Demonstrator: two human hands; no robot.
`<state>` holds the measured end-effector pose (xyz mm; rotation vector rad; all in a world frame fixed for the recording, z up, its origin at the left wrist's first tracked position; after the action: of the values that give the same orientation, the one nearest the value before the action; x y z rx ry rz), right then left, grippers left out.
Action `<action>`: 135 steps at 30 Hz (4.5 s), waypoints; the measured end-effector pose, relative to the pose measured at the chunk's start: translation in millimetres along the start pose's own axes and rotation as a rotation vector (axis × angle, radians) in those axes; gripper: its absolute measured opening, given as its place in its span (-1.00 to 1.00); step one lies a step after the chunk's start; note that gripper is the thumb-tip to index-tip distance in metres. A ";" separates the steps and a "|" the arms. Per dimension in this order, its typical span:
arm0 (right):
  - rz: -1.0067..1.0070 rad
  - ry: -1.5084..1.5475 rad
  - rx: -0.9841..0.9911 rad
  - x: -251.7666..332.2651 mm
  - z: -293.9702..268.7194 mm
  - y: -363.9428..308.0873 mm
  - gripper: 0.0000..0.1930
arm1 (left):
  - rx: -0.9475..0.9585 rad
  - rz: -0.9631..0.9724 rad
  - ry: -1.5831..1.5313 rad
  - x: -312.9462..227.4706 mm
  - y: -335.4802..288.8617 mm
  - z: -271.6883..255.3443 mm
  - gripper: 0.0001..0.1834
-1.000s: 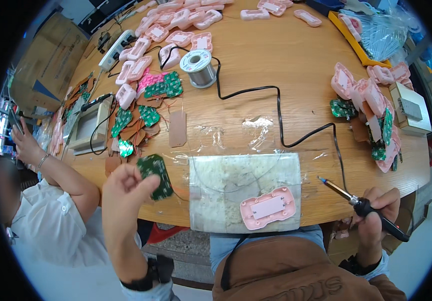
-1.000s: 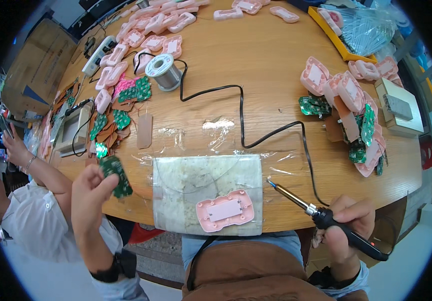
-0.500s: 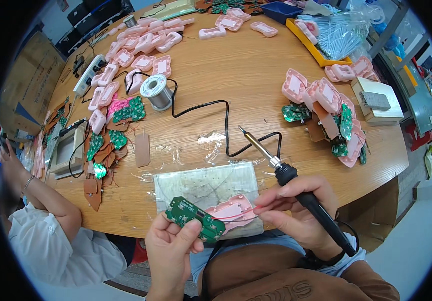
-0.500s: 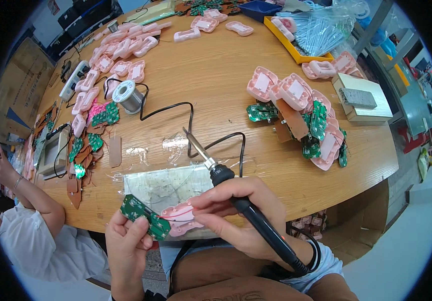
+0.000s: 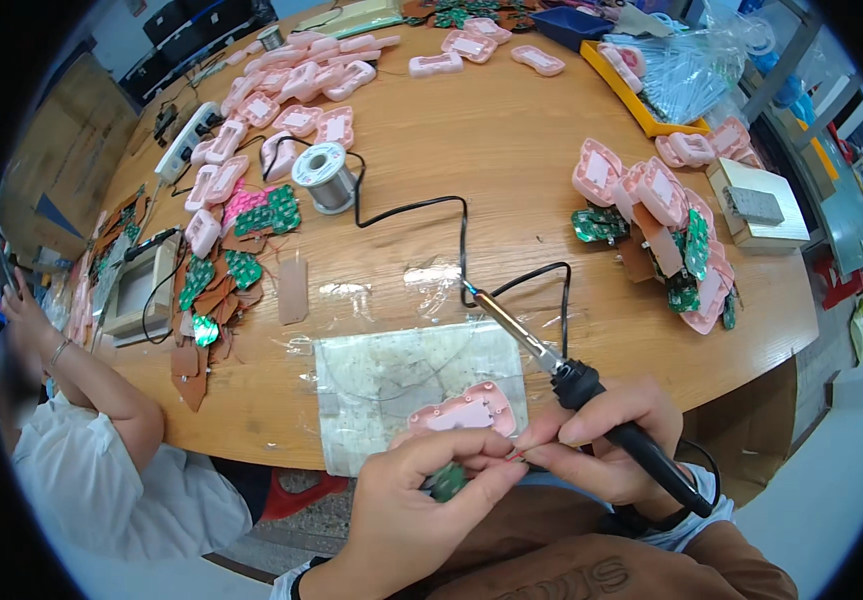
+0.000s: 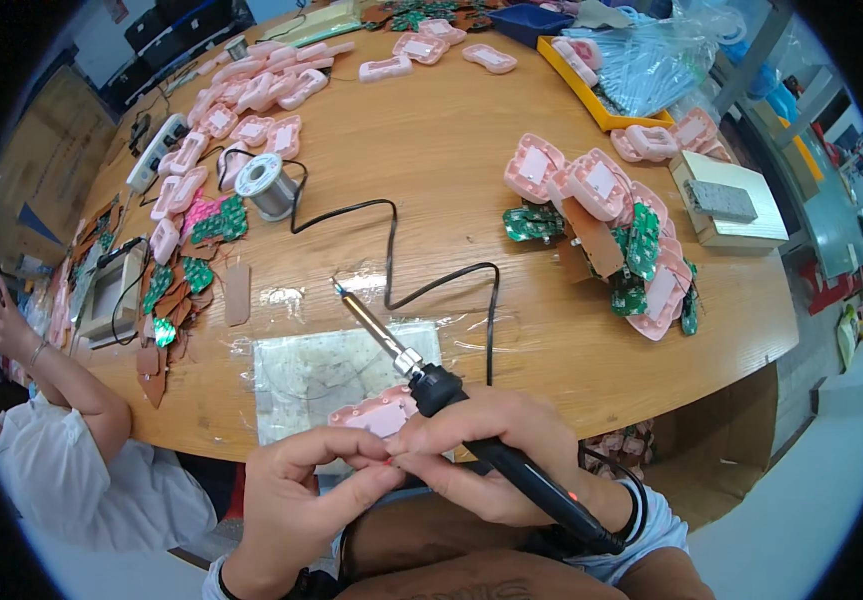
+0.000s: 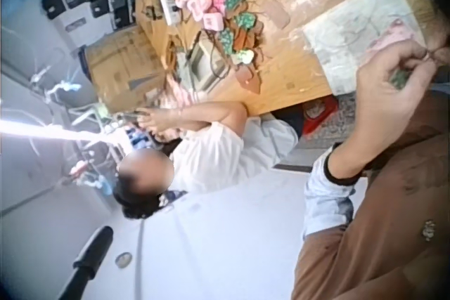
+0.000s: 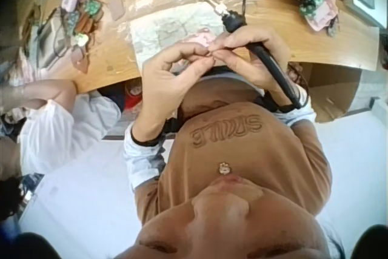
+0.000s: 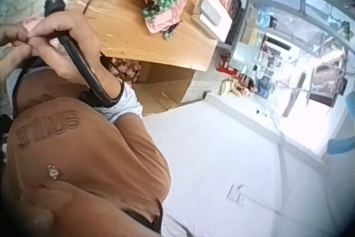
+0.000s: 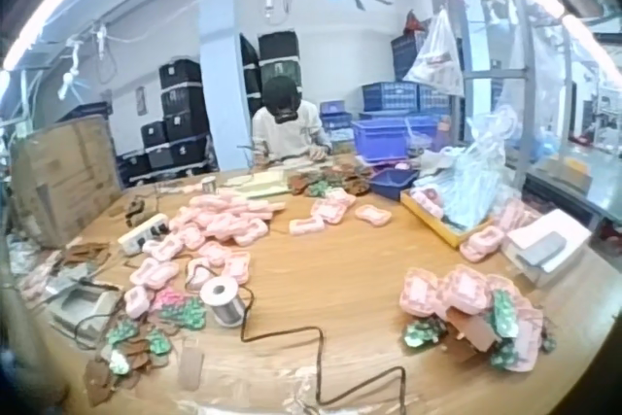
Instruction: The person uses a soldering iron to attach wires to pink plastic casings containing small circuit boards. They repeatedly heat contact points, apply solder, and place finished units aside on the table.
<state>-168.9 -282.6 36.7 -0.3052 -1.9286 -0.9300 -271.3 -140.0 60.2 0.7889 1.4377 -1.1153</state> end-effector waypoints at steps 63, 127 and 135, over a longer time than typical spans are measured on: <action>0.093 -0.215 0.063 -24.6 -40.8 -45.1 -0.72 | -0.192 0.185 0.605 55.2 18.2 5.8 -0.83; 0.037 -0.227 0.188 -28.9 -33.2 -33.4 -0.80 | -0.037 0.052 0.793 32.5 46.8 9.9 -0.93; 0.071 -0.182 0.084 -27.7 -34.7 -31.9 -0.80 | -0.041 0.056 0.792 32.6 47.0 9.3 -0.93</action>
<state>-149.5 -324.6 7.6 -0.4179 -2.1024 -0.7952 -230.7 -136.5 19.0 1.3178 2.0566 -0.7430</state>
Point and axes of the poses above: each hand's wrist, its own y-axis towards the middle knuckle, its own z-axis out of the palm, x = y × z, the point moved 3 cm from there along y, towards the middle knuckle, and after that the axes turned 13 degrees about -y, right-handed, at the moved point
